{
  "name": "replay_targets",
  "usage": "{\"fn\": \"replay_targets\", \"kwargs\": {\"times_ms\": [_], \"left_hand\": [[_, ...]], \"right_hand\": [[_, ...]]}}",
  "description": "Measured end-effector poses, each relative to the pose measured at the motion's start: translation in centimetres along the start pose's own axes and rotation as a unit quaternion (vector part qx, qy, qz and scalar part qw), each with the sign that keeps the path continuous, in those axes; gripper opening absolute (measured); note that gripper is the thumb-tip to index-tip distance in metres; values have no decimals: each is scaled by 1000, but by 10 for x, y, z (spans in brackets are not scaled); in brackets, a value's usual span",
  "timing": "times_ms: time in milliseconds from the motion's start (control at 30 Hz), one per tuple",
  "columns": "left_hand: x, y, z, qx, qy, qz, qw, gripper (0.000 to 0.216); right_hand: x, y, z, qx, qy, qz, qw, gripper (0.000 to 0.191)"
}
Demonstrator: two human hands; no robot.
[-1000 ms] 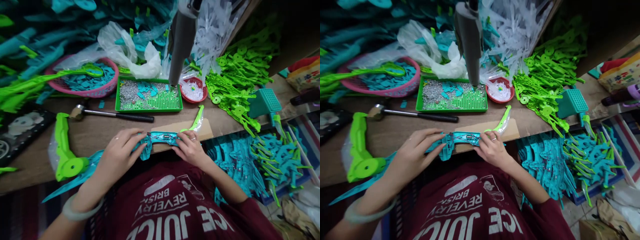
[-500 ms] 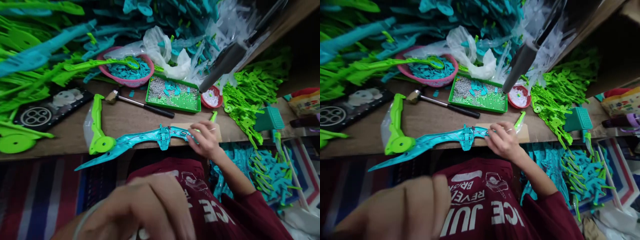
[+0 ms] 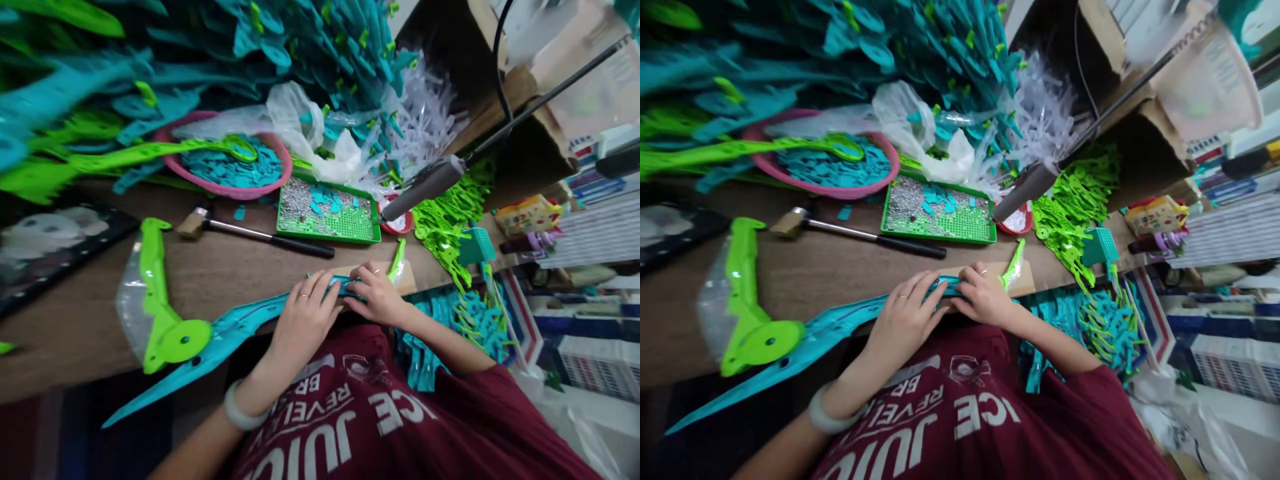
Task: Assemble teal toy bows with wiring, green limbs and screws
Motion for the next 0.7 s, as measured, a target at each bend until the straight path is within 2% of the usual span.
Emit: {"fn": "replay_targets", "kwargs": {"times_ms": [167,267,467,600,700], "left_hand": [[-7,8,5,-13,-19,62,998,33],[-8,8,7,-9,-26,72,997,32],[-11,8,7,-5,-42,81,996,35],[-9,5,6,-1,-19,62,998,34],[-6,-1,5,-9,22,19,1000,35]], "right_hand": [[-27,-18,6,-31,-2,-46,998,24],[-32,-22,4,-41,21,-53,998,25],[-36,-25,-3,-6,37,-58,998,31],[-37,-26,-5,5,28,-55,998,29],[-33,-26,-4,43,13,-95,994,26]]}}
Point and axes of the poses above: each hand's wrist, its own y-axis towards the middle knuckle, its own x-axis out of the back of the hand, z = x × y, the point moved 1 cm from there along y, towards the middle knuckle, and after that the axes turned 12 degrees about y, right-handed, at the moved point
